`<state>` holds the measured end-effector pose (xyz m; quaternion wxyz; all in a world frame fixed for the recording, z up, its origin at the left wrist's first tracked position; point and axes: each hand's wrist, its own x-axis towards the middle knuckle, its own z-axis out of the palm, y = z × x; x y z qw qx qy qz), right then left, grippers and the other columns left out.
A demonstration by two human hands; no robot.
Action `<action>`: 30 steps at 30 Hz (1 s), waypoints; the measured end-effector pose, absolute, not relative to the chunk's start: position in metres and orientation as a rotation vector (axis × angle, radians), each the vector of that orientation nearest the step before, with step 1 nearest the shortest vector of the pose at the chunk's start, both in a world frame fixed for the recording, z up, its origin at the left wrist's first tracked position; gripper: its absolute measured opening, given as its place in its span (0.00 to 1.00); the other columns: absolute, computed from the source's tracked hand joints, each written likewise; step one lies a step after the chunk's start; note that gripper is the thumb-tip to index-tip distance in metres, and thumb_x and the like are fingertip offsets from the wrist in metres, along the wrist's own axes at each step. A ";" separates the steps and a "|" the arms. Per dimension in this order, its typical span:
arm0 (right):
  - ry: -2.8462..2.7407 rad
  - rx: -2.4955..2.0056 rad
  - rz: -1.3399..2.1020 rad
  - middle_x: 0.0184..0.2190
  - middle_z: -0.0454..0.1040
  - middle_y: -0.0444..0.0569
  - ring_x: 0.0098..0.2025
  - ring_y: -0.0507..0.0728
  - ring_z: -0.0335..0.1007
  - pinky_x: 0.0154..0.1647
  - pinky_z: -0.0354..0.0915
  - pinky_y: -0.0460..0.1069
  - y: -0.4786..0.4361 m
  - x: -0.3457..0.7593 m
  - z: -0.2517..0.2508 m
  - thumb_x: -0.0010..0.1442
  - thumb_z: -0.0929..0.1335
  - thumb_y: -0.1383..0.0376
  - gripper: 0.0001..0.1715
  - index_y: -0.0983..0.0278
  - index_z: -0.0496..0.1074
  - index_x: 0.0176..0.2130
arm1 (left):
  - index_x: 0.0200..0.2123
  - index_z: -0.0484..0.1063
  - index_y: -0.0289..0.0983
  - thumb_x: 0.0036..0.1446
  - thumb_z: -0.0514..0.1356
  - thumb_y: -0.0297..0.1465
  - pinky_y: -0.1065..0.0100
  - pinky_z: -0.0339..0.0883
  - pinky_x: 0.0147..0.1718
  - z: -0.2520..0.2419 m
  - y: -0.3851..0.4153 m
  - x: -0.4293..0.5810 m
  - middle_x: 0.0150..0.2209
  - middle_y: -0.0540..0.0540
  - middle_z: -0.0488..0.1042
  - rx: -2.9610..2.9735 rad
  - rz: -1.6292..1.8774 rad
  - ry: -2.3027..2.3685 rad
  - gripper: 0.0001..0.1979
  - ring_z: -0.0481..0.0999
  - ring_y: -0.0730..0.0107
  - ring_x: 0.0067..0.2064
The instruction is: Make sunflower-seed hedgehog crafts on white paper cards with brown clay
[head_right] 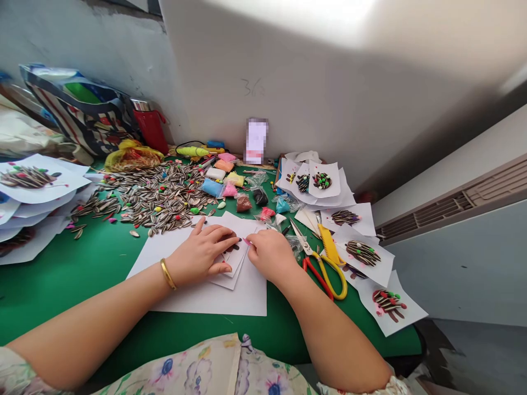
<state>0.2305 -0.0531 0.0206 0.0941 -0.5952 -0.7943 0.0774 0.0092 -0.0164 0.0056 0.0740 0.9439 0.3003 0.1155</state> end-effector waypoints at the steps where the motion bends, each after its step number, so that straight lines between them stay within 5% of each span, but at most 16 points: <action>1: -2.367 -1.758 0.229 0.37 0.80 0.49 0.43 0.58 0.72 0.44 0.61 0.50 -0.053 0.230 0.021 0.60 0.64 0.70 0.17 0.61 0.78 0.46 | 0.60 0.67 0.42 0.59 0.57 0.54 0.39 0.28 0.66 0.005 -0.017 0.010 0.55 0.40 0.72 2.835 0.343 0.910 0.32 0.67 0.51 0.58; 12: -2.476 -1.975 -0.016 0.35 0.77 0.50 0.39 0.58 0.69 0.36 0.48 0.52 -0.050 0.241 0.023 0.64 0.64 0.71 0.11 0.63 0.75 0.39 | 0.60 0.68 0.43 0.60 0.57 0.53 0.39 0.28 0.66 0.004 -0.015 0.008 0.54 0.42 0.71 2.833 0.338 0.902 0.30 0.66 0.52 0.58; 30: -2.387 -1.655 -0.227 0.28 0.74 0.46 0.37 0.56 0.60 0.43 0.43 0.55 -0.050 0.236 0.011 0.65 0.67 0.64 0.11 0.56 0.80 0.34 | 0.58 0.68 0.42 0.60 0.57 0.52 0.39 0.25 0.66 0.003 -0.014 0.007 0.54 0.42 0.72 2.798 0.361 0.890 0.29 0.66 0.53 0.58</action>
